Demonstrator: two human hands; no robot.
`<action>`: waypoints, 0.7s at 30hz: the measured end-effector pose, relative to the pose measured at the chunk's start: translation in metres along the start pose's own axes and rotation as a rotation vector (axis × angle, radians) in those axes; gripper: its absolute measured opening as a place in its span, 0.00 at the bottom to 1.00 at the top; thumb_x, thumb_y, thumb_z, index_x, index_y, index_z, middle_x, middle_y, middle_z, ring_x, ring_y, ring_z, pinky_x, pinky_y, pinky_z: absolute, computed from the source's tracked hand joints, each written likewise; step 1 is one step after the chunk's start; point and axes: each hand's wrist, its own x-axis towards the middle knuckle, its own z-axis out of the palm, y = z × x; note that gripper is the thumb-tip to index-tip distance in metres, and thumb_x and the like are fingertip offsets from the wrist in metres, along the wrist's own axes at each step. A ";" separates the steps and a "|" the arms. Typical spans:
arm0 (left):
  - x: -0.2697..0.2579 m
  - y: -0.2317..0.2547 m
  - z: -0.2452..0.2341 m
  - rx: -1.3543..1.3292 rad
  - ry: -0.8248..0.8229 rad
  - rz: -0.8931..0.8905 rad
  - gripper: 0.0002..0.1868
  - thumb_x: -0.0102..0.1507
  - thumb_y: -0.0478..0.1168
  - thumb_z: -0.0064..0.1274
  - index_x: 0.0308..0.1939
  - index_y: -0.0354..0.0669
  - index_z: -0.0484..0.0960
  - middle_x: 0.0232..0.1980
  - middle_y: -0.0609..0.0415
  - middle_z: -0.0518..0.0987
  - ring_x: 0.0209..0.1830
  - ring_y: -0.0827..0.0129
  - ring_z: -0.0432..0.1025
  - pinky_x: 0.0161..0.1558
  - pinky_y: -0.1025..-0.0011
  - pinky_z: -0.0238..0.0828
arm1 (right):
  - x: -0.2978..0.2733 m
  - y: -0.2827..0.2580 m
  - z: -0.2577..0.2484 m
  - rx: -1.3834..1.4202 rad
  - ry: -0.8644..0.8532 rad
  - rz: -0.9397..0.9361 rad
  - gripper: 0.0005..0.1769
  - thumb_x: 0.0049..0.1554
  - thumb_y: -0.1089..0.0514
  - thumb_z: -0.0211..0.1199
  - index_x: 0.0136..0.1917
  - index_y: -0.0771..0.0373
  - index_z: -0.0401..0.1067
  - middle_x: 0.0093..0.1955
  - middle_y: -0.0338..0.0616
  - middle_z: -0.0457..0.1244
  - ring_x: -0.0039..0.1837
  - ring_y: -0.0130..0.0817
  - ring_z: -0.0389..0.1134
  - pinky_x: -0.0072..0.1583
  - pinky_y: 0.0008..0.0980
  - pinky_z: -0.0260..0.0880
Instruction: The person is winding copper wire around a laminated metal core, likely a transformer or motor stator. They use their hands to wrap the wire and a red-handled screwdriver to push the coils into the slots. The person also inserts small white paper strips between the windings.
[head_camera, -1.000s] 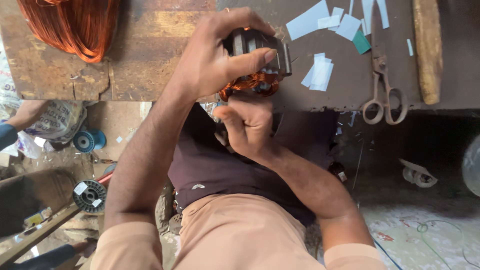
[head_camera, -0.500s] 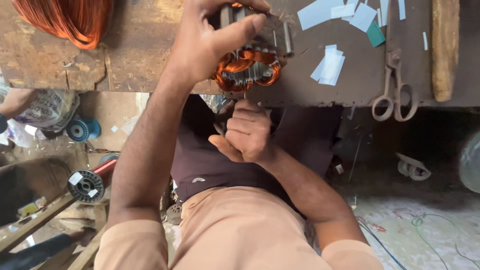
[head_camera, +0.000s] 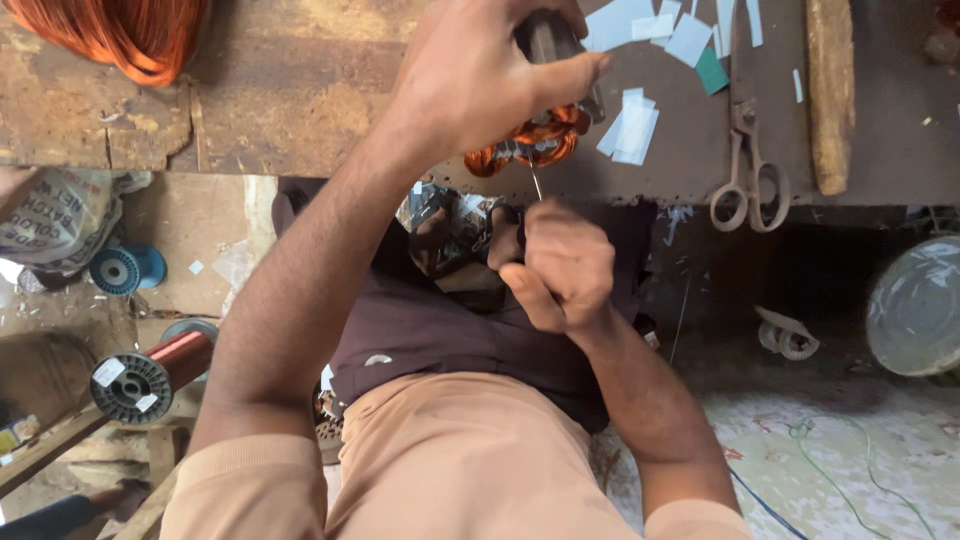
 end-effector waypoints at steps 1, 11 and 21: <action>0.004 0.002 -0.001 -0.003 -0.006 -0.011 0.21 0.61 0.56 0.66 0.46 0.45 0.87 0.39 0.53 0.86 0.35 0.68 0.80 0.38 0.64 0.77 | -0.004 0.000 0.001 0.018 0.030 -0.006 0.27 0.62 0.60 0.61 0.26 0.67 0.56 0.27 0.45 0.53 0.30 0.41 0.54 0.43 0.41 0.62; 0.008 0.005 0.000 0.017 -0.062 -0.042 0.23 0.59 0.56 0.66 0.46 0.41 0.87 0.38 0.49 0.85 0.33 0.67 0.80 0.35 0.66 0.78 | -0.021 0.006 0.016 0.085 0.255 0.058 0.29 0.67 0.54 0.55 0.27 0.67 0.57 0.26 0.42 0.53 0.29 0.36 0.56 0.43 0.39 0.67; 0.014 0.003 -0.004 0.005 -0.112 -0.030 0.20 0.57 0.55 0.65 0.42 0.43 0.88 0.35 0.50 0.84 0.32 0.66 0.81 0.33 0.66 0.79 | 0.007 0.034 0.008 -0.092 -0.097 0.025 0.31 0.68 0.38 0.57 0.33 0.62 0.67 0.32 0.43 0.58 0.41 0.43 0.62 0.53 0.39 0.63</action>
